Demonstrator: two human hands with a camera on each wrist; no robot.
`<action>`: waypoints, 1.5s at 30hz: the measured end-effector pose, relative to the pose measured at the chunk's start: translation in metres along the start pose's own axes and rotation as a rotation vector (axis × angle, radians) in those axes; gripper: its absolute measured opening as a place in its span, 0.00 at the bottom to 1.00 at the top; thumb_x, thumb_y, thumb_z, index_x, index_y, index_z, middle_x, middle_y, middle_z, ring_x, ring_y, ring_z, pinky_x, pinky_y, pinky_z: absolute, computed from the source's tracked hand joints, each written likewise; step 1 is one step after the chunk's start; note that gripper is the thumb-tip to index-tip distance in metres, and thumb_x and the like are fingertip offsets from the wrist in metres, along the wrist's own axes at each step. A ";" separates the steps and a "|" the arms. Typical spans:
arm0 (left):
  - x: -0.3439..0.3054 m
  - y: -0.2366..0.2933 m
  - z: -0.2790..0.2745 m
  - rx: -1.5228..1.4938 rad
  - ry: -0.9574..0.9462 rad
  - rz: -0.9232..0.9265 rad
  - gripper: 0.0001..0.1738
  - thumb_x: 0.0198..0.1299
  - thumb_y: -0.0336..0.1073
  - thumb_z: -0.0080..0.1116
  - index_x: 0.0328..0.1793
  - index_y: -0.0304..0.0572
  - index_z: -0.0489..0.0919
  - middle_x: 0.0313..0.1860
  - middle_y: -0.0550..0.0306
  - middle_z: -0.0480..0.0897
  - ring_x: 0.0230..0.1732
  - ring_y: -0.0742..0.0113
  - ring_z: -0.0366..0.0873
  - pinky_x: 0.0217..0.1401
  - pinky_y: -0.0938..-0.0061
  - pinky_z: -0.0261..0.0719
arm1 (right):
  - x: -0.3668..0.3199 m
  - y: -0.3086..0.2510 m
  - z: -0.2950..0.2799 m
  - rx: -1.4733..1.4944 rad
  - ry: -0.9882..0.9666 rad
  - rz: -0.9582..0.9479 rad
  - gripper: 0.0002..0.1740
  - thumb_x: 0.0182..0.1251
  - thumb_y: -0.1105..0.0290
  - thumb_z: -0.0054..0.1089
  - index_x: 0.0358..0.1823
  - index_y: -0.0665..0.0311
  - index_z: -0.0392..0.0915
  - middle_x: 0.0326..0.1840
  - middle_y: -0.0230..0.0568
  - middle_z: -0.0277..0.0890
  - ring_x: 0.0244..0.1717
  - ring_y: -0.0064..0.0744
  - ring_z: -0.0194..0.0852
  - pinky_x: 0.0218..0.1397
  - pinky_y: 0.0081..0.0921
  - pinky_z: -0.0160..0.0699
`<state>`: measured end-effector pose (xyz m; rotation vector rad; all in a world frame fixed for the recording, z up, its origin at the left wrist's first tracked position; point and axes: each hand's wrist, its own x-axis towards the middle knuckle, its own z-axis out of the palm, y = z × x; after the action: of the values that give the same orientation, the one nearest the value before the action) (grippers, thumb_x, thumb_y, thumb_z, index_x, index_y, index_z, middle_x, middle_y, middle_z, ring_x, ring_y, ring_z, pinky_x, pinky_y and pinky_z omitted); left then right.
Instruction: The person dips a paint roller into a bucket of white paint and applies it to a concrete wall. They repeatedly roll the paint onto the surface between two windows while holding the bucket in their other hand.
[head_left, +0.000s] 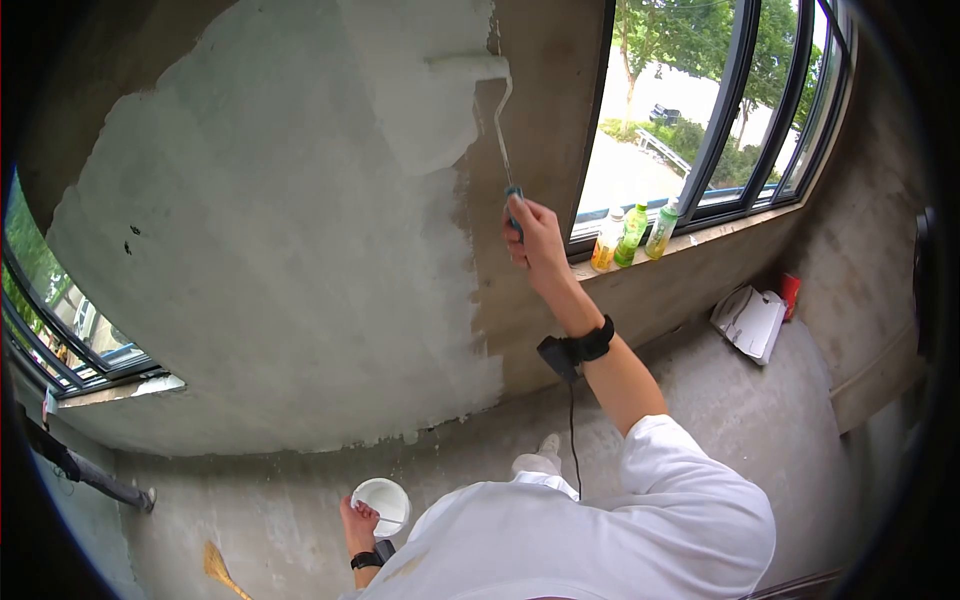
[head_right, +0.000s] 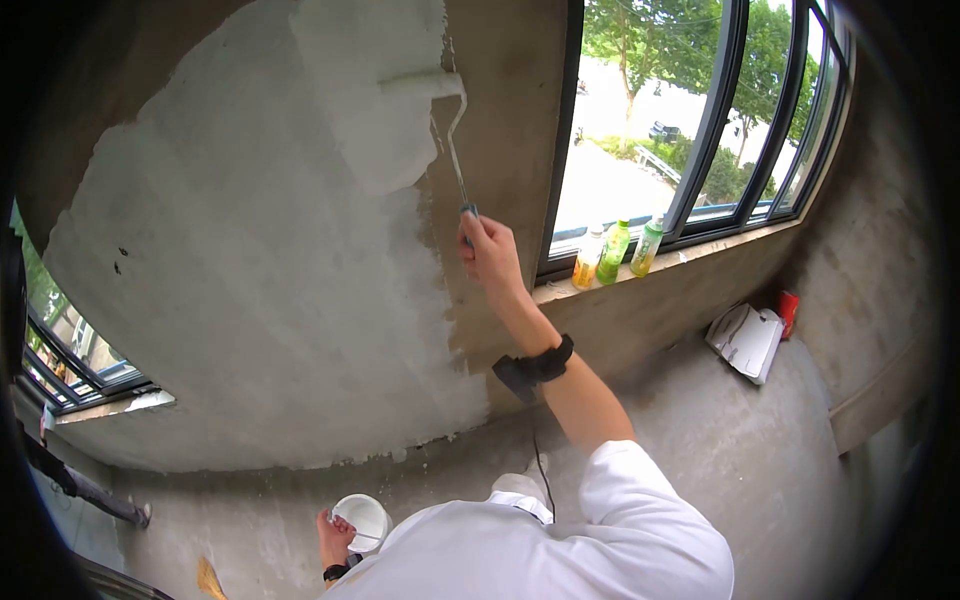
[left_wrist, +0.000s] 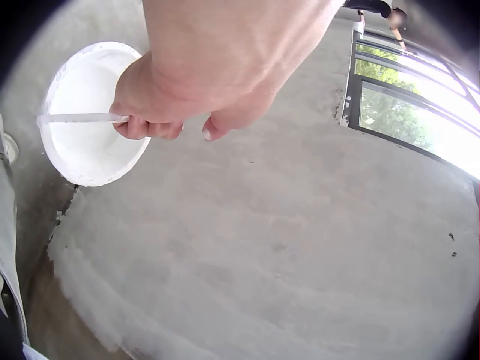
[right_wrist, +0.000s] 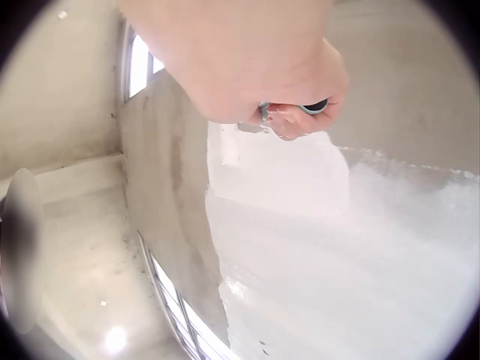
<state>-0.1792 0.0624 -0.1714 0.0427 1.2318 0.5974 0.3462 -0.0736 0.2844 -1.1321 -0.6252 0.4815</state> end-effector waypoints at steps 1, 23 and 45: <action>-0.002 0.000 0.001 0.007 -0.009 -0.001 0.23 0.60 0.53 0.55 0.19 0.55 0.62 0.13 0.72 0.57 0.15 0.75 0.52 0.23 0.75 0.51 | -0.006 0.010 -0.003 0.002 0.016 0.040 0.19 0.74 0.50 0.55 0.31 0.55 0.70 0.19 0.21 0.59 0.14 0.09 0.49 0.14 0.13 0.43; -0.010 -0.001 -0.007 -0.009 0.017 -0.021 0.23 0.61 0.53 0.53 0.19 0.54 0.62 0.13 0.70 0.57 0.15 0.74 0.51 0.22 0.75 0.51 | 0.041 -0.137 0.012 -0.042 -0.008 -0.097 0.18 0.74 0.54 0.54 0.31 0.60 0.69 0.20 0.24 0.61 0.15 0.12 0.50 0.14 0.16 0.45; 0.001 -0.001 0.016 0.056 -0.001 -0.041 0.23 0.61 0.51 0.54 0.18 0.55 0.62 0.13 0.71 0.57 0.15 0.74 0.51 0.22 0.75 0.50 | -0.053 0.028 -0.043 0.044 0.132 0.229 0.19 0.72 0.50 0.56 0.31 0.55 0.69 0.18 0.21 0.59 0.13 0.11 0.50 0.13 0.15 0.43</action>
<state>-0.1643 0.0660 -0.1667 0.0645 1.2459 0.5269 0.3349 -0.1270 0.2342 -1.1889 -0.3706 0.6076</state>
